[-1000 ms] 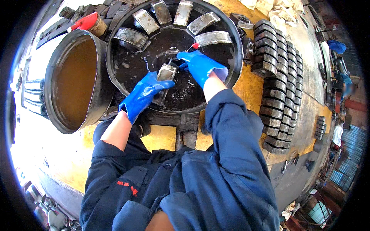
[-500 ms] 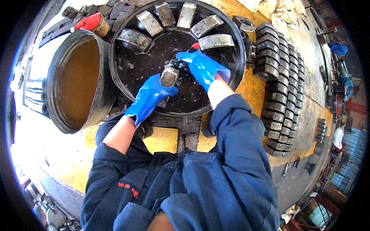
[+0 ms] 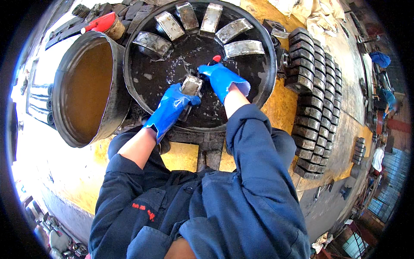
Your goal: The person scrubs curved metal segments with a red-handled brush inside a black tub containing dark liquid. The person repeatedly dips and scrubs each segment, then places them back into the tub. The person handles multiple segments one at a time throughout the clip.
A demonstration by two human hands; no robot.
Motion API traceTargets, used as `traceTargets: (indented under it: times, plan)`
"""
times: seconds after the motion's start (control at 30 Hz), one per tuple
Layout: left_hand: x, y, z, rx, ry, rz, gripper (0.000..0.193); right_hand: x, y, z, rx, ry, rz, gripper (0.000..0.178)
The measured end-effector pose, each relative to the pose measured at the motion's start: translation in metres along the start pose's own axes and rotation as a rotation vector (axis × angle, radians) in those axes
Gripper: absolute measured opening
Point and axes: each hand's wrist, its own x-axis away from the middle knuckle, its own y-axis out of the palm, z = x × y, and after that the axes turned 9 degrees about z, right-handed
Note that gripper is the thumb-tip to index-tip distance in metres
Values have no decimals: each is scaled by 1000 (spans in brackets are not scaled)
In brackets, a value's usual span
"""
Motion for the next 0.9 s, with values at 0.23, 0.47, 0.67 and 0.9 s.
traceTargets:
  times: [0.23, 0.47, 0.67, 0.9]
  plan:
    - [8, 22, 19, 38, 20, 14, 50, 6, -9, 16, 242, 106, 49, 46]
    - [-17, 43, 3, 410, -2, -27, 33, 63, -80, -34, -99, -23, 169, 36]
    - [13, 8, 25, 434, 22, -50, 35, 72, -78, -9, -314, -226, 66, 33]
    - [0, -13, 4, 218, 81, 122, 39, 24, -9, -17, -419, -459, -135, 29]
